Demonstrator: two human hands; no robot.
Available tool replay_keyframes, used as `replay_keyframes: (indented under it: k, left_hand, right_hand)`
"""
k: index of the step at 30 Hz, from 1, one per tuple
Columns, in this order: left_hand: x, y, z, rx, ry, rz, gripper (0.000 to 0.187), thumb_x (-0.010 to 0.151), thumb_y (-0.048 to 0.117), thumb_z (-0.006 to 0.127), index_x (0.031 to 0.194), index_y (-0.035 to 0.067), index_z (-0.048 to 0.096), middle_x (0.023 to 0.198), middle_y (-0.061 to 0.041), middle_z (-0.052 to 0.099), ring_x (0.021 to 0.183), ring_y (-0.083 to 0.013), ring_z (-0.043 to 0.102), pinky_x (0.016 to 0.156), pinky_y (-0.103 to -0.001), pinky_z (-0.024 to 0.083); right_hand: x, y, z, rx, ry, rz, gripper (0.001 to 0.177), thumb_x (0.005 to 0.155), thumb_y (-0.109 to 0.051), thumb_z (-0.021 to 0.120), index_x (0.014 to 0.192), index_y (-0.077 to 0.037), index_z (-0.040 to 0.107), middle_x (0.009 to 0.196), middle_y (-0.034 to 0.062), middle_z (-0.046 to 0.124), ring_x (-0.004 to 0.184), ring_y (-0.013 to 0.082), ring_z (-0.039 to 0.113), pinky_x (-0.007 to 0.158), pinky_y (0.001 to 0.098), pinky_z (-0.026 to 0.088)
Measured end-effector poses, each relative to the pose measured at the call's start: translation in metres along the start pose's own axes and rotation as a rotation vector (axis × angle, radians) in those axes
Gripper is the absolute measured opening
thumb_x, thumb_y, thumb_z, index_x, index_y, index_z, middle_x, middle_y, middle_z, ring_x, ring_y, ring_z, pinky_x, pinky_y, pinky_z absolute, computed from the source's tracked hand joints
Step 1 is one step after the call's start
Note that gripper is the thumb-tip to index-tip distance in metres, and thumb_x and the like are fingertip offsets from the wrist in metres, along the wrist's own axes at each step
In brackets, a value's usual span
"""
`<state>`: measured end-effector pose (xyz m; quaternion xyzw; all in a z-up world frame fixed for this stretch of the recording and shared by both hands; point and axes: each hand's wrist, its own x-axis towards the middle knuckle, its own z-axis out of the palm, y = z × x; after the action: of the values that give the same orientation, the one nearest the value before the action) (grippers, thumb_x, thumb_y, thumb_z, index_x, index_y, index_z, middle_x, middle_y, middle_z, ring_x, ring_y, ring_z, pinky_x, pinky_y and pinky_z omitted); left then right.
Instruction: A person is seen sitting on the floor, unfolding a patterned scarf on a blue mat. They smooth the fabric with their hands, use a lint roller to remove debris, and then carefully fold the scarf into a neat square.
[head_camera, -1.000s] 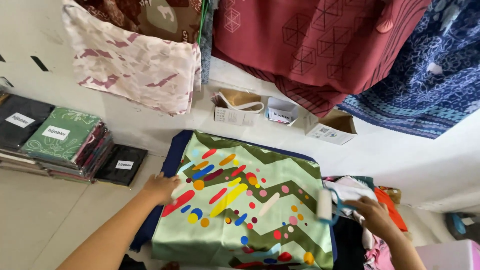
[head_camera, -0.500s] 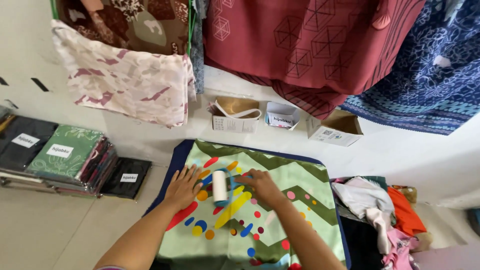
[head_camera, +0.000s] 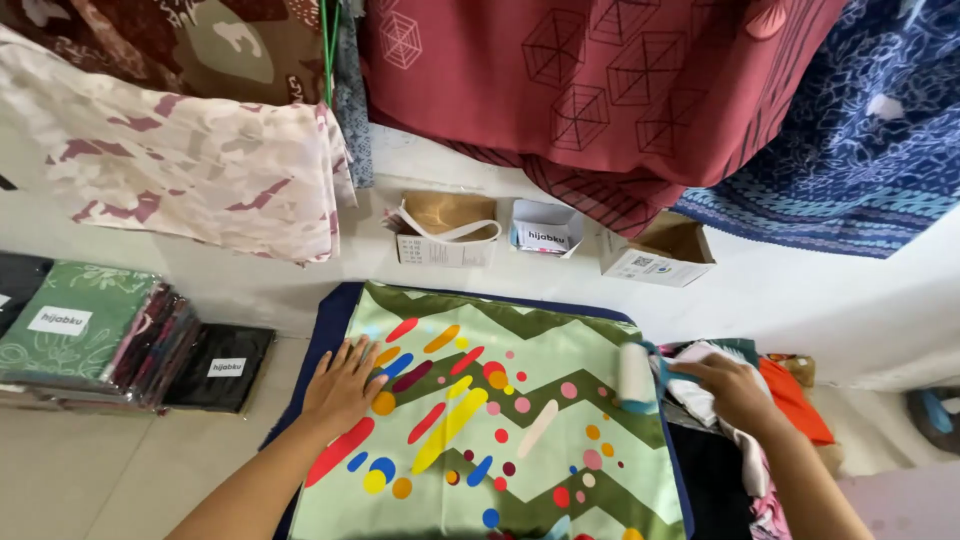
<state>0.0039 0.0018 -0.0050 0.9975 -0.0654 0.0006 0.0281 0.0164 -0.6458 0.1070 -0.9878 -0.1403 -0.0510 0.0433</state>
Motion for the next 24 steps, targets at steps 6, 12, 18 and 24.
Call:
replay_keyframes:
  k: [6,12,18,24]
  left_hand:
    - [0.042,0.004,-0.001,0.019,0.36,0.146,0.057,0.103,0.055,0.039,0.143,0.017,0.058,0.152,-0.007,0.055,0.14,-0.0328,0.05,0.114,-0.048,0.037]
    - [0.054,0.002,0.0,-0.074,0.068,0.103,0.065,0.103,0.061,0.03,0.16,0.03,0.032,0.167,-0.001,0.034,0.156,-0.031,0.025,0.125,-0.048,0.017]
    - [0.045,0.012,-0.032,-0.093,-0.067,0.049,0.068,0.102,0.063,0.03,0.163,0.034,0.024,0.171,0.002,0.023,0.159,-0.0272,0.015,0.129,-0.044,0.009]
    - [0.05,0.007,-0.013,-0.004,-0.018,0.065,0.068,0.101,0.062,0.032,0.163,0.036,0.023,0.17,0.004,0.025,0.158,-0.0265,0.02,0.128,-0.044,0.014]
  right_hand:
    - [0.08,-0.148,0.04,0.302,0.051,-0.293,0.056,0.089,-0.008,0.054,0.133,-0.039,0.07,0.107,0.0127,0.068,0.105,0.0369,0.068,0.092,0.0429,0.052]
    - [0.146,-0.263,0.033,0.267,0.211,-0.503,0.051,0.094,-0.005,0.056,0.129,-0.038,0.071,0.094,0.007,0.063,0.09,0.0271,0.065,0.082,0.0378,0.049]
    - [0.129,-0.171,0.02,0.412,0.162,-0.382,0.062,0.09,0.01,0.048,0.123,-0.033,0.077,0.094,0.0126,0.07,0.089,0.0364,0.072,0.083,0.0439,0.057]
    - [0.052,-0.025,0.013,0.274,0.165,-0.095,0.058,0.088,0.004,0.056,0.124,-0.037,0.077,0.095,0.0079,0.072,0.091,0.0341,0.074,0.085,0.0441,0.058]
